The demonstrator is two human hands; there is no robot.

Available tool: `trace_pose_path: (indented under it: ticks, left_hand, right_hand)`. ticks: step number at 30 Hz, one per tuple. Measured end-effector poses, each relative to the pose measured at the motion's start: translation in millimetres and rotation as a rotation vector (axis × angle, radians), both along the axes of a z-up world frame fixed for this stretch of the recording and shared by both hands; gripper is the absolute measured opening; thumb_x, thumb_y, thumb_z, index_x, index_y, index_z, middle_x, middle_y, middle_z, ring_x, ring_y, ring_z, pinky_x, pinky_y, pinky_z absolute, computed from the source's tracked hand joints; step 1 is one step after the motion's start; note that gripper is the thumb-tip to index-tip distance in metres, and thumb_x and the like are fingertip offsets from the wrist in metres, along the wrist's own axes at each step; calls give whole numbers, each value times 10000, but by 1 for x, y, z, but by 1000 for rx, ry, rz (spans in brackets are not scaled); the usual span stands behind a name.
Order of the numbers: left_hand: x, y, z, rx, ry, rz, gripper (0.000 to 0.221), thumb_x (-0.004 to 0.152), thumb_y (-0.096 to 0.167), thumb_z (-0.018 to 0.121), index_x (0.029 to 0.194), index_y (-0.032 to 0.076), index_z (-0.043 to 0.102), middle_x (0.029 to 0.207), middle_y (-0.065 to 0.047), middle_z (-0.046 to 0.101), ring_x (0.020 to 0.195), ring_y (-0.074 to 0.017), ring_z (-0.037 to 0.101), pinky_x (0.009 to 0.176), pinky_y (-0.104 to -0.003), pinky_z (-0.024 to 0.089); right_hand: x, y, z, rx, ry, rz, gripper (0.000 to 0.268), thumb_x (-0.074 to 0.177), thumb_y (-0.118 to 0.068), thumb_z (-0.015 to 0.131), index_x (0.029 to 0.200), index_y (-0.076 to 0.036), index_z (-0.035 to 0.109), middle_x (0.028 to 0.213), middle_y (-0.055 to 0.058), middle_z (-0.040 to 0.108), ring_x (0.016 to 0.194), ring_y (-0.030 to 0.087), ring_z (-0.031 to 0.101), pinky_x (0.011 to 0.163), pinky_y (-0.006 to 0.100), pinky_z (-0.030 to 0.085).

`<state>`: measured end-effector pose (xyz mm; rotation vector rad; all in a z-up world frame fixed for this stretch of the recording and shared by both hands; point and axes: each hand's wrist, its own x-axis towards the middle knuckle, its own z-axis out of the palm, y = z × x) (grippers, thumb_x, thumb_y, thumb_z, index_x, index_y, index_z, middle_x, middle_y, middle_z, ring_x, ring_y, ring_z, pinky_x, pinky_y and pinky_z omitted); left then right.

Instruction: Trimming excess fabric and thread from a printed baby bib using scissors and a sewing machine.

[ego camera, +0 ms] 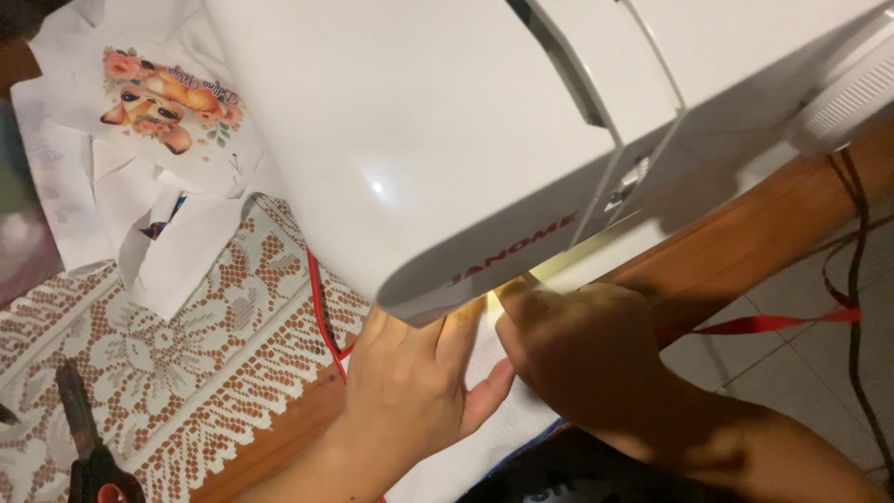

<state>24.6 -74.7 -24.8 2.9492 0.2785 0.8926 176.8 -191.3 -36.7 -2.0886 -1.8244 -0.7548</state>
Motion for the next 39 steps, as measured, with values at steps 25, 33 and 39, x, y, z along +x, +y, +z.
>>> trace_pose_path:
  ticks: [25, 33, 39]
  left_hand:
    - [6, 4, 2, -43, -12, -179, 678, 961, 484, 675, 1389, -28, 557, 1306, -162, 648, 1186, -371, 643, 865, -524, 545]
    - [4, 5, -4, -75, -48, -204, 748, 946, 611, 649, 1379, 11, 545, 1293, -175, 634, 1171, -406, 641, 857, -556, 541]
    - [3, 6, -1, -50, -65, -171, 692, 963, 619, 595, 1359, 51, 607, 1229, -123, 657, 1149, -363, 659, 849, -523, 546]
  right_hand:
    - [3, -18, 7, -88, 849, 35, 433, 976, -232, 372, 1242, -26, 644, 613, 49, 681, 528, 216, 684, 572, 372, 514]
    - [9, -21, -5, -169, 788, -6, 469, 949, -268, 405, 1332, -86, 606, 516, 81, 647, 479, 313, 652, 570, 477, 486]
    - [10, -23, -3, -111, 510, 68, 529, 882, -273, 523, 1370, -82, 598, 420, -10, 450, 374, 228, 491, 482, 406, 390]
